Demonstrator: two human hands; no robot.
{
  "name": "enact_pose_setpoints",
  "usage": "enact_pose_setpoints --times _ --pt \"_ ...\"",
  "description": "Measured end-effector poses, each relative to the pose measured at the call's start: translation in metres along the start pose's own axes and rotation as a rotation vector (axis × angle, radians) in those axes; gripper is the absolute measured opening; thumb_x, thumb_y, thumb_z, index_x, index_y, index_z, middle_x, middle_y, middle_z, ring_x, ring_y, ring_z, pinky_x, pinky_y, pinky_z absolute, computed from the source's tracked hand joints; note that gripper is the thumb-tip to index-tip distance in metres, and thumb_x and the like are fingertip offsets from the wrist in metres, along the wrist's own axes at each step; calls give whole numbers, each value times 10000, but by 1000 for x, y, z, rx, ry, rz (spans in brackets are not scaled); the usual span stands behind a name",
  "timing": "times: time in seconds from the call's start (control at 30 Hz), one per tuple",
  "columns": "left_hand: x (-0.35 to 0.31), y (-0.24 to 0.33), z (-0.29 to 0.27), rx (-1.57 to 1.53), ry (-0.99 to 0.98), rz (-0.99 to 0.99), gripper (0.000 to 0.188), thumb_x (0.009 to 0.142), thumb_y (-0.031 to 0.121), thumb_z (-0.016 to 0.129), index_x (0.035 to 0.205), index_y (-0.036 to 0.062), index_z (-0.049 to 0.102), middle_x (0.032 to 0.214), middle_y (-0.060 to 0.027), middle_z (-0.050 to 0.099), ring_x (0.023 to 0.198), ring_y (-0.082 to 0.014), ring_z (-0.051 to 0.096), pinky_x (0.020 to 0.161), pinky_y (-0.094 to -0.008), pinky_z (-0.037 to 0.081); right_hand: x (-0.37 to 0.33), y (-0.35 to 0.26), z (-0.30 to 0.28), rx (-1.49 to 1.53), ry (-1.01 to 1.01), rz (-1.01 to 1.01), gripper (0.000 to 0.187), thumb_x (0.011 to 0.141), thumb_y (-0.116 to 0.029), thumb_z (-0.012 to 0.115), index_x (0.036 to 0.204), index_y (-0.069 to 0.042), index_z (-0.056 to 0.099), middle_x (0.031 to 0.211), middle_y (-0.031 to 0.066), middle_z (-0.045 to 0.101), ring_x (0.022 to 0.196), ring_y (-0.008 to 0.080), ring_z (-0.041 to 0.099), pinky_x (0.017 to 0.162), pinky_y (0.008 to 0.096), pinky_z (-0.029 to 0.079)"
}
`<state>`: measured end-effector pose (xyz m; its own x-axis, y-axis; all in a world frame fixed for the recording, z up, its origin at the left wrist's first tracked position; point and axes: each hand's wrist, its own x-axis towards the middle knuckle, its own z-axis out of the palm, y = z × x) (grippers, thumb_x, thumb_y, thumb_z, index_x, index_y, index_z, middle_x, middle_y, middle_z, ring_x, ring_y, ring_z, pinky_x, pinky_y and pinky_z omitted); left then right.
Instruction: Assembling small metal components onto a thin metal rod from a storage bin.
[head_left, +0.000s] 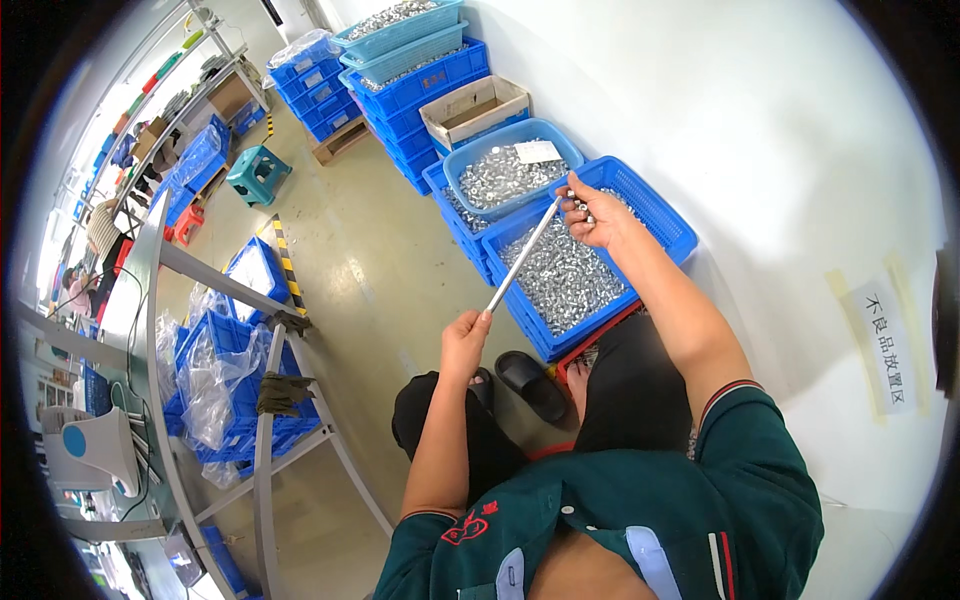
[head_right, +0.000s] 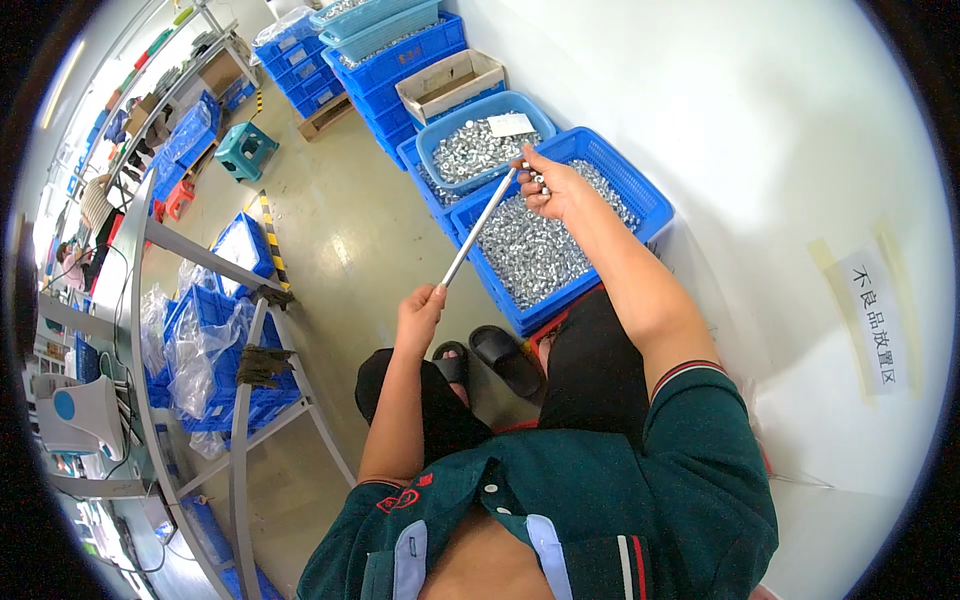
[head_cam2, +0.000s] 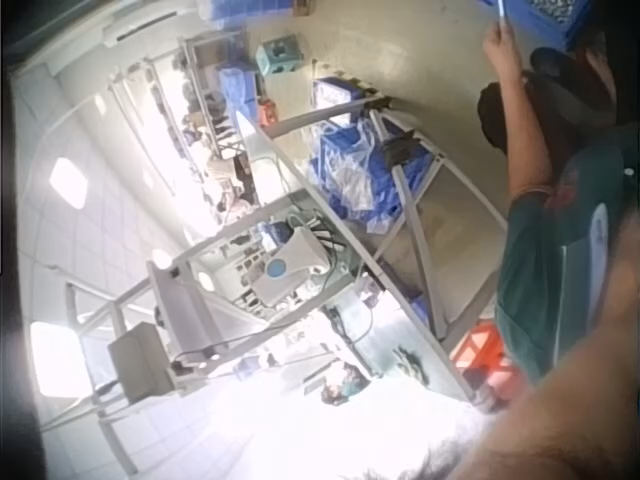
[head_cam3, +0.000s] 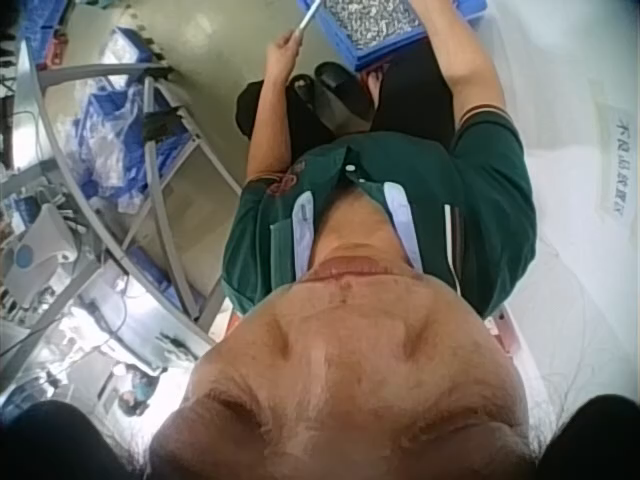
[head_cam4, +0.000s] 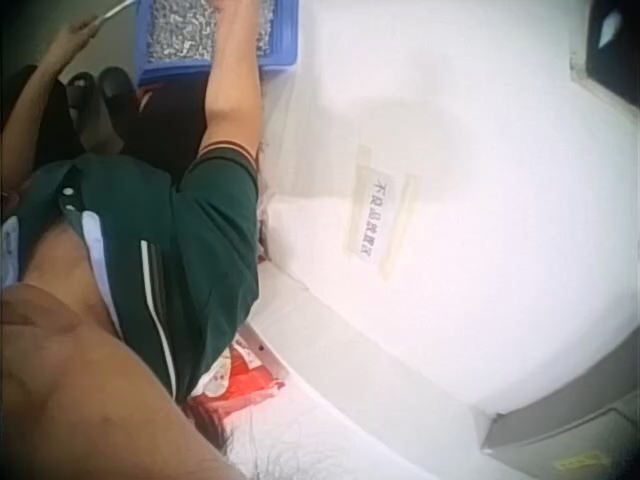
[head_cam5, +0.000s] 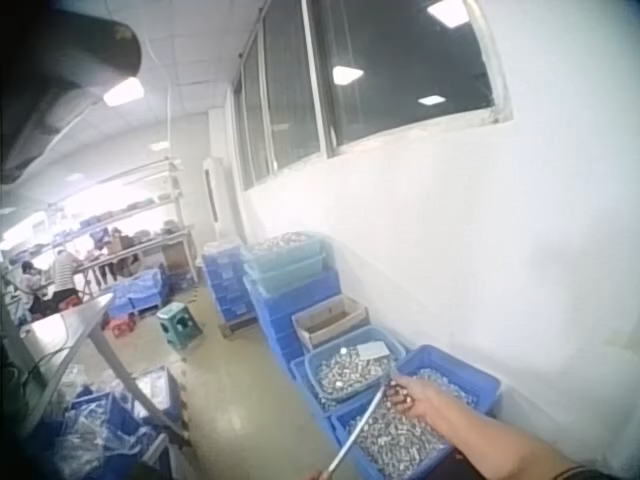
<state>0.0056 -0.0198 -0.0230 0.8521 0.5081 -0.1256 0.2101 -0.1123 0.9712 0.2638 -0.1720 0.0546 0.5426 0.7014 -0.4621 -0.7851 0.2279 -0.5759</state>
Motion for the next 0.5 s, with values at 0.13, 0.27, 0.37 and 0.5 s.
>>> enact_pose_setpoints --times 0.13,0.27,0.37,0.5 --pt "-1 0 0 29 9 12 348 864 268 547 636 23 453 546 35 336 538 -61 298 458 -255 270 -3 2 7 -44 -2 20 341 780 -356 645 812 -29 551 592 -15 411 437 39 349 326 155 235" --pt "-3 3 0 42 10 9 344 860 271 549 651 13 460 546 29 337 541 -69 304 462 -263 281 -2 3 7 -80 -15 38 320 772 -324 663 762 -24 551 545 -22 414 420 36 358 319 159 240" --pt "-5 6 -1 90 18 10 343 857 275 551 661 6 462 544 15 343 542 -76 315 467 -273 293 0 -4 -1 -133 -70 121 324 792 -322 645 814 -11 555 585 -24 400 421 30 337 328 156 232" --pt "-8 11 -1 166 50 46 342 857 280 544 677 -1 470 541 -3 357 541 -87 325 475 -284 307 -4 -5 1 -245 -69 132 333 814 -345 612 844 -17 565 584 -26 396 418 26 328 332 151 233"
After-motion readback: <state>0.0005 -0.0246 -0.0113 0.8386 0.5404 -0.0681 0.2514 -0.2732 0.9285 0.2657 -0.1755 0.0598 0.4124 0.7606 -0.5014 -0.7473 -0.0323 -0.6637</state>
